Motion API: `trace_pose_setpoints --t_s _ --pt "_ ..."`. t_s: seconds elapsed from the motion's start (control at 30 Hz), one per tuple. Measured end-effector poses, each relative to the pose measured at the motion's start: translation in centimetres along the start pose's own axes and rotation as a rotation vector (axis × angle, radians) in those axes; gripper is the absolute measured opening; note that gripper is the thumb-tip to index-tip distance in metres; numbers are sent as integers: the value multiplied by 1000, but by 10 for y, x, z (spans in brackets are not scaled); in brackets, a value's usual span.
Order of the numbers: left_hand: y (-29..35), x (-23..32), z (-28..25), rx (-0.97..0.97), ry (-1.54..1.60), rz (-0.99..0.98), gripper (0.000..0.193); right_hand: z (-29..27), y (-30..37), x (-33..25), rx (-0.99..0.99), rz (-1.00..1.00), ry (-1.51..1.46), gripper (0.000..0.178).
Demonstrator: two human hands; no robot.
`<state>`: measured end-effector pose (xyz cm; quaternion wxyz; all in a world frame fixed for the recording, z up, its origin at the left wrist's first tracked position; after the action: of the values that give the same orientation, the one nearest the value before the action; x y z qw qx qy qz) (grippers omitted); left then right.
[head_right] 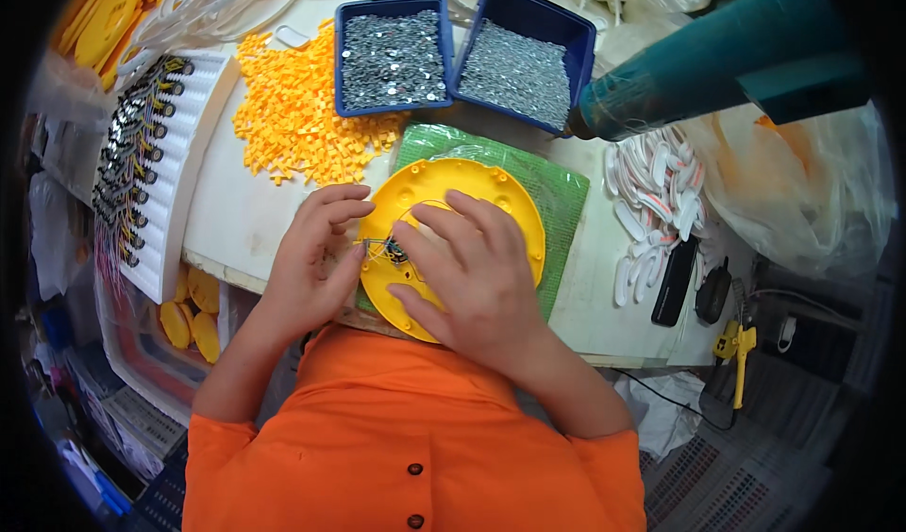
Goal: Assembling small components onto yellow plastic circular bases using manual and powered hand tools.
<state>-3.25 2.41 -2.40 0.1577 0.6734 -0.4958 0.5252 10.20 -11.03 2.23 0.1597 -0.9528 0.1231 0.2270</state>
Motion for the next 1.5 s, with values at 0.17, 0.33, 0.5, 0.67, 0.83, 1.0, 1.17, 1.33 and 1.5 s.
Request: trace_pose_setpoints --t_s 0.17,0.33,0.5,0.67,0.83,1.0,1.17,1.33,1.5 --pt "-2 6 0 18 -71 35 41 17 -14 -2 80 63 81 63" --pt "-11 16 2 -164 -264 235 41 -7 -5 24 8 120 -82 52" --pt "-20 24 2 -248 -346 276 33 -10 16 35 -71 103 33 43" --pt "-21 19 4 -299 -460 281 38 -6 19 40 -41 128 15 43" --pt "-15 15 5 -269 -400 272 38 -42 16 88 280 236 29 27" --pt "-13 9 11 -191 -267 189 37 -74 14 175 439 445 397 14" --pt "-2 -3 16 -107 -191 207 39 -80 -23 216 361 404 449 14" --pt "2 -6 13 -39 -187 221 42 -74 -58 243 18 538 447 17" --pt "1 -6 14 46 -69 223 44 -80 -57 243 148 421 380 19"
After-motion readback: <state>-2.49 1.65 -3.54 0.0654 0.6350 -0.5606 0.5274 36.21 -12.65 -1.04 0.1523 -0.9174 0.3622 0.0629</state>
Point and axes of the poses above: each hand's wrist, its own y-axis away from the middle knuckle, its own z-axis out of the palm, x = y × z, the point moved 5 cm from there along -y, towards the middle knuckle, and after that the axes turned 9 degrees about z, right-handed, at the moved point
